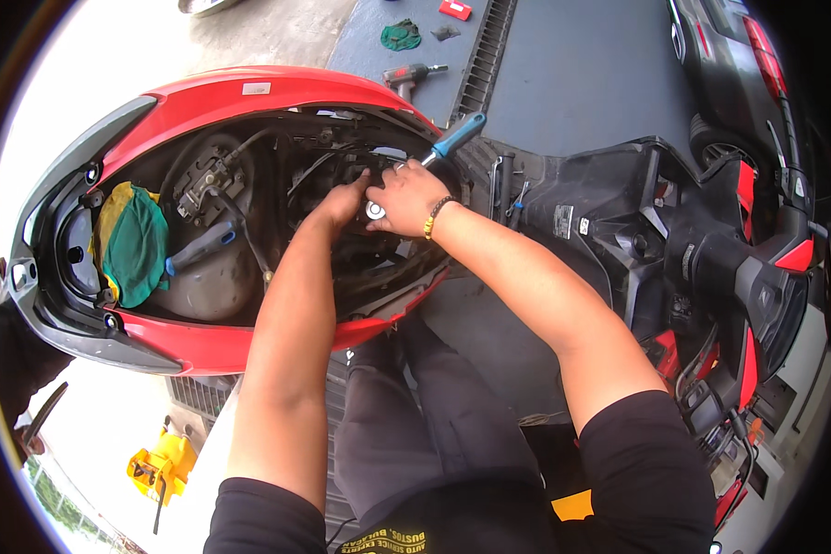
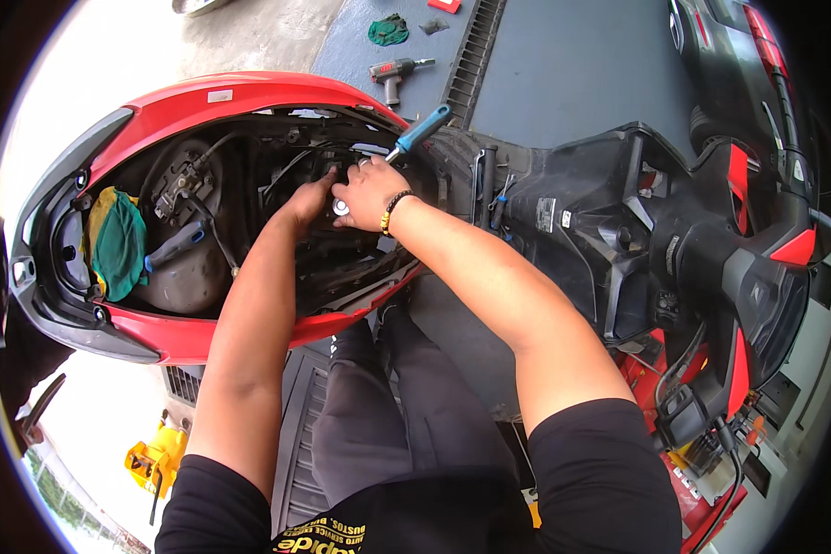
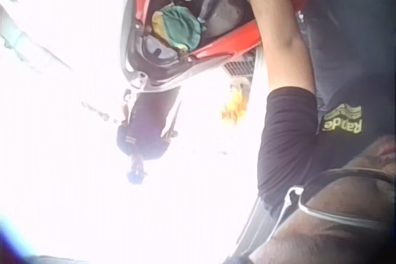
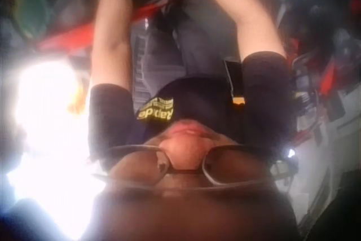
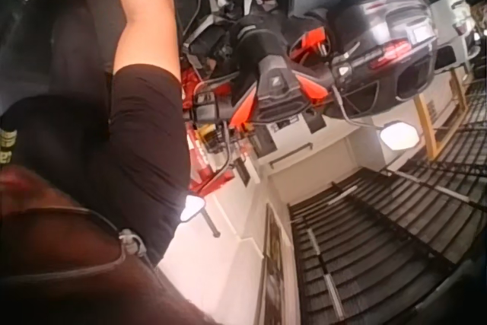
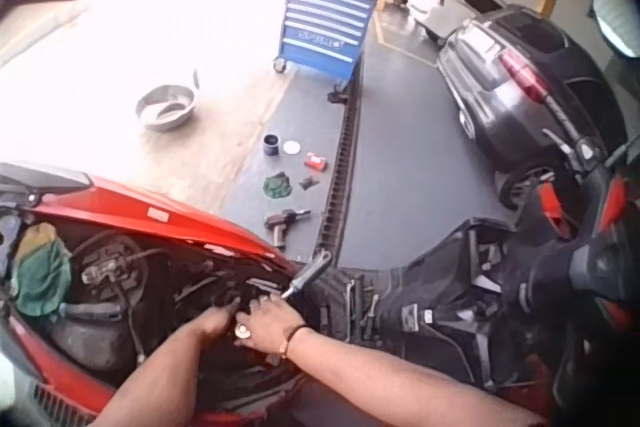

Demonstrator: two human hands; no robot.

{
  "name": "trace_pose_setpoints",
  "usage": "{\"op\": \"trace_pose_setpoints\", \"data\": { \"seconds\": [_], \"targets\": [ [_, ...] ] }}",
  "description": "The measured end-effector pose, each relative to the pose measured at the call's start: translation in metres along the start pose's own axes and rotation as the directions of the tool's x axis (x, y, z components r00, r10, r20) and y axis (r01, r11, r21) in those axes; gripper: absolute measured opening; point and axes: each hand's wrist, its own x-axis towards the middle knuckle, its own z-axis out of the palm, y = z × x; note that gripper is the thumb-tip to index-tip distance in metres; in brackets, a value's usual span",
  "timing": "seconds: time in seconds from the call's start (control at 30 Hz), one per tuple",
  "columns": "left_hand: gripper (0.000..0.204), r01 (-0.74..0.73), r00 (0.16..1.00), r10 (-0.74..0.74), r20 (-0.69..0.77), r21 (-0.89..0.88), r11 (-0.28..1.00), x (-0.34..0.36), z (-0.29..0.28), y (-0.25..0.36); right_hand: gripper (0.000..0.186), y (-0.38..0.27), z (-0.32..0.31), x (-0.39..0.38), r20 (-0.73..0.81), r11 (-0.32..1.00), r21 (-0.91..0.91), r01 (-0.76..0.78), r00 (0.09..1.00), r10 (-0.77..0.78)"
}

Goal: The person reaches into the internal engine compartment of a motorcycle by hand, then uses a socket wrench to tighten a bolt inside the frame before handling a small component and returning to manual work inside the engine area.

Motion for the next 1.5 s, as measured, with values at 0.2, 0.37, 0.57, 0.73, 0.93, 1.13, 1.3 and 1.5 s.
{"op": "trace_pose_setpoints", "data": {
  "seconds": [0.2, 0.37, 0.57, 0.73, 0.93, 1.13, 1.3, 1.5],
  "targets": [
    [0.077, 0.065, 0.983, -0.01, 0.185, -0.293, 0.954, -0.016, 0.015, 0.015, 0.05, 0.009, 0.002, 0.014, 0.166, 0.997, -0.031, 0.072, 0.984, -0.065],
    [0.065, 0.103, 0.98, -0.022, 0.199, -0.408, 0.907, -0.015, 0.026, 0.011, 0.035, -0.001, 0.0, 0.014, 0.18, 1.0, 0.011, -0.003, 0.984, 0.001],
    [0.061, 0.061, 0.998, -0.046, 0.046, -0.415, 0.908, -0.014, 0.03, 0.012, 0.033, -0.001, 0.004, 0.016, 0.128, 1.0, 0.018, 0.001, 0.992, -0.003],
    [0.064, 0.062, 0.997, -0.071, -0.001, -0.466, 0.883, -0.018, 0.04, 0.016, 0.029, -0.001, 0.015, 0.012, 0.139, 0.999, 0.014, -0.045, 0.989, 0.042],
    [0.073, -0.075, 0.995, 0.046, -0.084, -0.379, 0.923, 0.003, 0.031, -0.002, 0.024, -0.017, 0.021, 0.01, -0.01, 0.972, 0.096, -0.216, 0.976, 0.218],
    [0.082, 0.015, 0.997, -0.036, -0.07, -0.285, 0.958, -0.01, 0.033, 0.015, 0.038, 0.01, -0.01, 0.017, 0.185, 0.992, -0.069, 0.105, 0.979, -0.091],
    [0.078, 0.039, 0.998, -0.053, -0.024, -0.416, 0.908, -0.01, 0.034, 0.013, 0.035, 0.012, -0.005, 0.024, 0.208, 0.996, -0.026, 0.084, 0.975, -0.077],
    [0.075, 0.142, 0.99, -0.122, 0.074, -0.56, 0.816, -0.011, 0.028, 0.008, 0.019, -0.01, 0.011, 0.026, 0.042, 0.994, 0.025, -0.109, 0.993, 0.108]
  ]
}}
